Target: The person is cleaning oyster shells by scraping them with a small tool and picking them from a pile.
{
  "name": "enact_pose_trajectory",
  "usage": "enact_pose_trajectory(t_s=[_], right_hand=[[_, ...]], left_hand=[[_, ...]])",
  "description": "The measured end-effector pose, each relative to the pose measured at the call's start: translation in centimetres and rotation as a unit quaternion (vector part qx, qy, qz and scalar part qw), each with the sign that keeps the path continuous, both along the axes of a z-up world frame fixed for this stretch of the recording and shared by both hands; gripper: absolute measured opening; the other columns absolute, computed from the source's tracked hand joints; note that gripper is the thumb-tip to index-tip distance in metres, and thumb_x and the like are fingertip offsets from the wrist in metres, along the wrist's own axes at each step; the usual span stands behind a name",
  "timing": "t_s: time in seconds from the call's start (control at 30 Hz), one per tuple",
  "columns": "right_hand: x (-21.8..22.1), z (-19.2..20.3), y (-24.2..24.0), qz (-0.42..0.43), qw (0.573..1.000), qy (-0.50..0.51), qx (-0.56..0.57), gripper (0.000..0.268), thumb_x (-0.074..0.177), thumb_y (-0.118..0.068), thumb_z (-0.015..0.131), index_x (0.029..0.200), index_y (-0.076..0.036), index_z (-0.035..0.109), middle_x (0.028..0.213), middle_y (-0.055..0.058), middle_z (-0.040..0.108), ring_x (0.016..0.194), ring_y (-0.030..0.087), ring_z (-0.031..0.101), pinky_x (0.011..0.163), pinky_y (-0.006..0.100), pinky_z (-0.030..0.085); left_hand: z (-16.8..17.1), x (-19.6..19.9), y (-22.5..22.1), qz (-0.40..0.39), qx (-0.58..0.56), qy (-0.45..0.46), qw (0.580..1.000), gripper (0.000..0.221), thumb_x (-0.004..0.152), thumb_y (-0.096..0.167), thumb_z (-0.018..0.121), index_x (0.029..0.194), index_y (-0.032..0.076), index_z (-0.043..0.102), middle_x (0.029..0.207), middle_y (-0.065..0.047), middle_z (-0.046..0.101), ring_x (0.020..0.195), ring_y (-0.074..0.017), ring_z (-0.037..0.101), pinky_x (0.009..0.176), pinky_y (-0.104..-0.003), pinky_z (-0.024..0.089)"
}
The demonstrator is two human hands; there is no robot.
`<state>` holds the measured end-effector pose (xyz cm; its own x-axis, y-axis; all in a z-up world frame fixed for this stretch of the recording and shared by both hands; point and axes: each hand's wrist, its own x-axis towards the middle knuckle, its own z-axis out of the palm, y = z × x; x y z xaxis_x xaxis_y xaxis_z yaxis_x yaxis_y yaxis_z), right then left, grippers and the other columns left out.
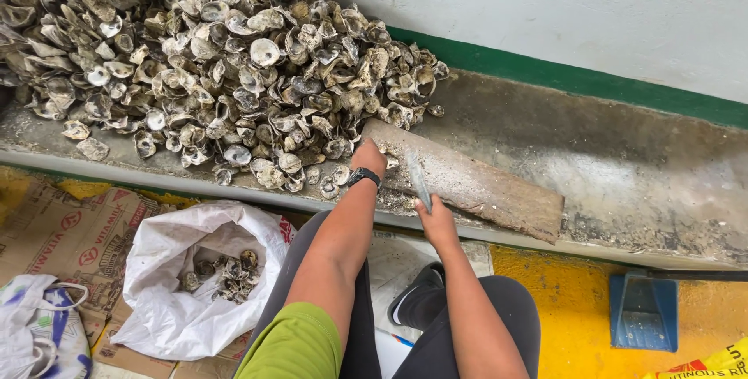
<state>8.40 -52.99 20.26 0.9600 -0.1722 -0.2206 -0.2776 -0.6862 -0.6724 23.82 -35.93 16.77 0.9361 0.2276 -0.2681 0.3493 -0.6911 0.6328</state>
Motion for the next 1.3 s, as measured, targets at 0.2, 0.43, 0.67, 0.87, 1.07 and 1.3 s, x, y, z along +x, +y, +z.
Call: enact_pose_trajectory(t_s=[0.2,0.43,0.67,0.87,1.07,1.3], right_hand=[[-2.0,1.8,-0.2,-0.052,0.942,-0.276,0.184,0.044,0.101,-0.047,0.053,0.114,-0.006,0.057,0.071,0.014,0.057,0.060,0.039,0.056,0.057,0.047,0.052],[0.1,-7.7,-2.2,0.017,0.991,-0.039,-0.127,0.044,0.101,-0.048,0.059,0.115,-0.006,0.060,0.082,0.017,0.062,0.086,0.043,0.065,0.073,0.054,0.051],[0.2,-4.8,-0.1,-0.077,0.969,0.116,0.204,0.039,0.102,-0.044,0.058,0.107,-0.006,0.053,0.065,0.008,0.055,0.049,0.021,0.054,0.046,0.040,0.047],[-0.3,-9.3,0.3,-0.026,1.000,-0.001,0.010,0.038,0.097,-0.042,0.065,0.110,-0.009,0.052,0.063,0.005,0.054,0.047,0.020,0.051,0.047,0.040,0.046],[0.1,-5.3,-0.8,0.011,0.996,0.035,0.076,0.029,0.099,-0.035,0.065,0.109,-0.010,0.056,0.063,-0.001,0.054,0.049,0.011,0.049,0.044,0.032,0.042],[-0.6,-1.2,-0.4,-0.058,0.965,0.082,0.240,0.028,0.100,-0.032,0.062,0.106,-0.006,0.053,0.062,0.001,0.051,0.044,0.012,0.047,0.039,0.030,0.042]], left_hand=[[-1.1,0.3,-0.4,-0.014,-0.004,-0.016,1.000,0.029,0.092,0.012,0.062,0.120,0.001,0.062,0.114,-0.026,0.071,0.108,-0.0423,0.068,0.094,-0.050,0.054],[-3.1,0.9,-0.9,-0.055,0.034,-0.032,0.997,0.027,0.093,0.011,0.063,0.119,0.003,0.064,0.115,-0.027,0.070,0.109,-0.0428,0.068,0.092,-0.051,0.055],[-4.2,0.3,-1.3,-0.068,-0.027,-0.009,0.997,0.039,0.086,0.021,0.075,0.121,0.006,0.065,0.119,-0.024,0.068,0.114,-0.0397,0.065,0.098,-0.048,0.052],[-9.6,1.7,-1.4,-0.107,-0.010,-0.015,0.994,0.040,0.089,0.014,0.068,0.129,0.007,0.066,0.121,-0.023,0.070,0.116,-0.0393,0.066,0.100,-0.047,0.053],[-7.1,1.0,-1.1,-0.137,-0.015,-0.048,0.989,0.041,0.089,0.014,0.065,0.129,0.007,0.064,0.117,-0.025,0.069,0.112,-0.0404,0.066,0.098,-0.048,0.053],[-4.0,-0.9,-3.0,-0.133,0.014,-0.083,0.988,0.037,0.096,0.013,0.056,0.131,0.011,0.064,0.102,-0.023,0.074,0.099,-0.0403,0.071,0.088,-0.051,0.055]])
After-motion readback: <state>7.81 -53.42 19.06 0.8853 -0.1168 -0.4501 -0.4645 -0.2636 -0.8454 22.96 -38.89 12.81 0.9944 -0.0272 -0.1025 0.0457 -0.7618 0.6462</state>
